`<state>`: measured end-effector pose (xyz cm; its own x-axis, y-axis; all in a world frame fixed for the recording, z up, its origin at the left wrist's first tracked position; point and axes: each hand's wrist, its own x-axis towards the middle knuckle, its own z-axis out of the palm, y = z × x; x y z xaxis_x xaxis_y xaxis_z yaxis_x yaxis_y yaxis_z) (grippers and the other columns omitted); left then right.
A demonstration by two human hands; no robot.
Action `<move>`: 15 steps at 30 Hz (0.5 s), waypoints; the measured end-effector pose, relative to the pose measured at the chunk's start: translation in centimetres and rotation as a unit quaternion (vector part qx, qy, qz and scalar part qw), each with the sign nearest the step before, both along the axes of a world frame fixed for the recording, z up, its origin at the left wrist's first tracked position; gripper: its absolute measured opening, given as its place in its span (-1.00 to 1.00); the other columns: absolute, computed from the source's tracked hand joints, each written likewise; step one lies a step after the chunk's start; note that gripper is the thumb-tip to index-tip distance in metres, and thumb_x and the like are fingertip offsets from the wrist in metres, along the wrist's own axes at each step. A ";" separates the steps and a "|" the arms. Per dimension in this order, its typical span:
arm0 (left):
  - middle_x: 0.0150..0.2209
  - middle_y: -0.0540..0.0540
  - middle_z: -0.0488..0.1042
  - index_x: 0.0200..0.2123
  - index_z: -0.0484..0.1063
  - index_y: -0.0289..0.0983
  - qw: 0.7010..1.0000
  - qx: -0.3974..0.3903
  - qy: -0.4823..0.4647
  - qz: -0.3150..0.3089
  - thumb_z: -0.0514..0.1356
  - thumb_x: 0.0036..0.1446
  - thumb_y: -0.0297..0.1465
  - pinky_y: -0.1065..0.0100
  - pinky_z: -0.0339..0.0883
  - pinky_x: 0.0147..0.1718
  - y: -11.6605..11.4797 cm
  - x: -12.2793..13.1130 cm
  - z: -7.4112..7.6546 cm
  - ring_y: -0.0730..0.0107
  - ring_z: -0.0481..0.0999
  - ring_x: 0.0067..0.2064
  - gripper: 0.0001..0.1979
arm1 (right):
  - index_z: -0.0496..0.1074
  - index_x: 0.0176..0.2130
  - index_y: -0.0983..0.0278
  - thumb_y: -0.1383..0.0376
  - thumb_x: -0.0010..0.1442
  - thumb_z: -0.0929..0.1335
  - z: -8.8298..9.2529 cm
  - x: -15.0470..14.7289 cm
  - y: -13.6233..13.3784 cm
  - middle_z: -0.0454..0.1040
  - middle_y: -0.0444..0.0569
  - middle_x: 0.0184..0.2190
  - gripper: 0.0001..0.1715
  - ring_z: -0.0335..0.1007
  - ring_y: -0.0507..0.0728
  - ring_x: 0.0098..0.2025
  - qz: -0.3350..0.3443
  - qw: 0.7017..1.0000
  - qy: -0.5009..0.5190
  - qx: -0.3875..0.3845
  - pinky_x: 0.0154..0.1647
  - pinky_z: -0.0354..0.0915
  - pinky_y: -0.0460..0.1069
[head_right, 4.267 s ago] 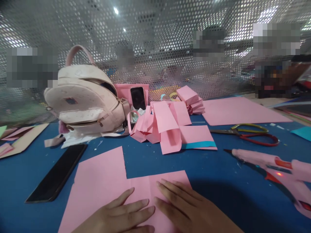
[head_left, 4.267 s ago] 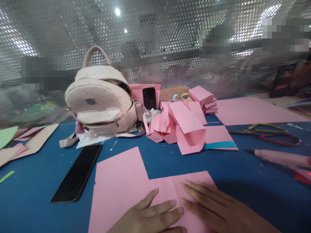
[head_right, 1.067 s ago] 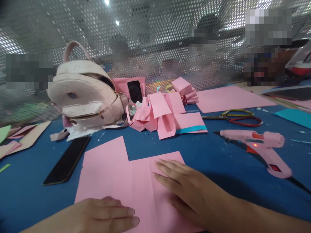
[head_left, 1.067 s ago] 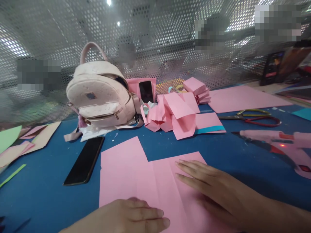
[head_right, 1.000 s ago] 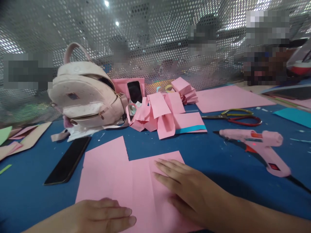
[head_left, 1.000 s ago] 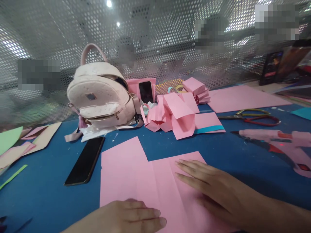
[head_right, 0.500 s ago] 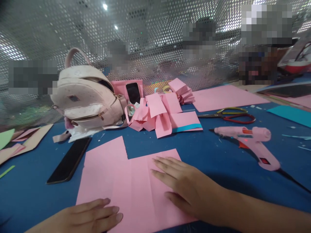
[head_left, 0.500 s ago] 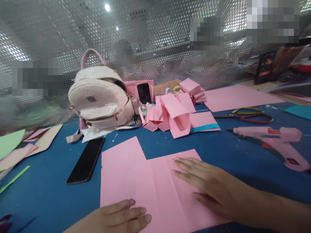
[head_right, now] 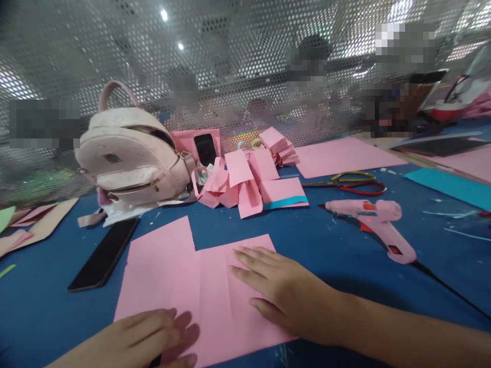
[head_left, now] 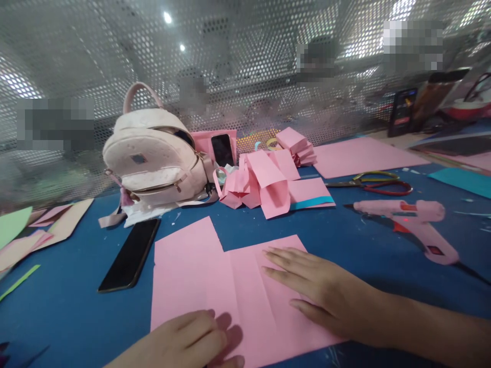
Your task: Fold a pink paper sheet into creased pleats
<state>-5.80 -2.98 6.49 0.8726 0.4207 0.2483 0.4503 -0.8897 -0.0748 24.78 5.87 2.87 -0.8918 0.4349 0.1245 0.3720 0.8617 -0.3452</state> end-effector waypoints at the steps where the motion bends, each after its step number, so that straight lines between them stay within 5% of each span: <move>1: -0.28 0.02 0.55 -0.04 0.50 -0.23 1.000 0.007 0.009 0.000 0.12 0.40 -0.42 0.43 0.49 -0.07 0.1 0.4 0.2 0.47 0.56 -0.27 -0.83 | 0.07 0.40 0.23 0.22 0.40 0.25 0.0 0.0 0.0 0.07 0.03 0.41 -0.34 -0.05 0.19 0.43 -0.001 1.000 0.002 0.001 0.43 0.00 0.16; 9: -0.30 0.02 0.52 0.07 0.43 -0.25 0.998 0.047 -0.006 -0.047 0.11 0.41 -0.43 0.37 0.39 -0.20 1.2 3.2 -1.2 0.41 0.51 -0.29 -0.77 | 0.09 0.40 0.27 0.26 0.39 0.25 -0.1 0.1 -0.2 0.07 0.07 0.41 -0.34 -0.07 0.20 0.43 0.002 1.000 0.006 0.018 0.43 0.01 0.16; 15: -0.33 0.02 0.52 0.21 0.29 -0.29 0.997 -0.017 0.031 -0.066 0.18 0.36 -0.41 0.30 0.33 -0.42 1.8 4.7 -2.3 0.36 0.52 -0.37 -0.62 | 0.12 0.38 0.32 0.25 0.41 0.23 0.2 0.0 -0.2 0.08 0.09 0.40 -0.38 -0.07 0.20 0.43 0.005 1.000 -0.003 0.018 0.42 0.02 0.17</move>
<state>-1.08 -1.19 4.15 0.9338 0.3092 0.1803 0.3252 -0.9433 -0.0667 24.78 5.67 3.07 -0.8966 0.4217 0.1352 0.3655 0.8770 -0.3118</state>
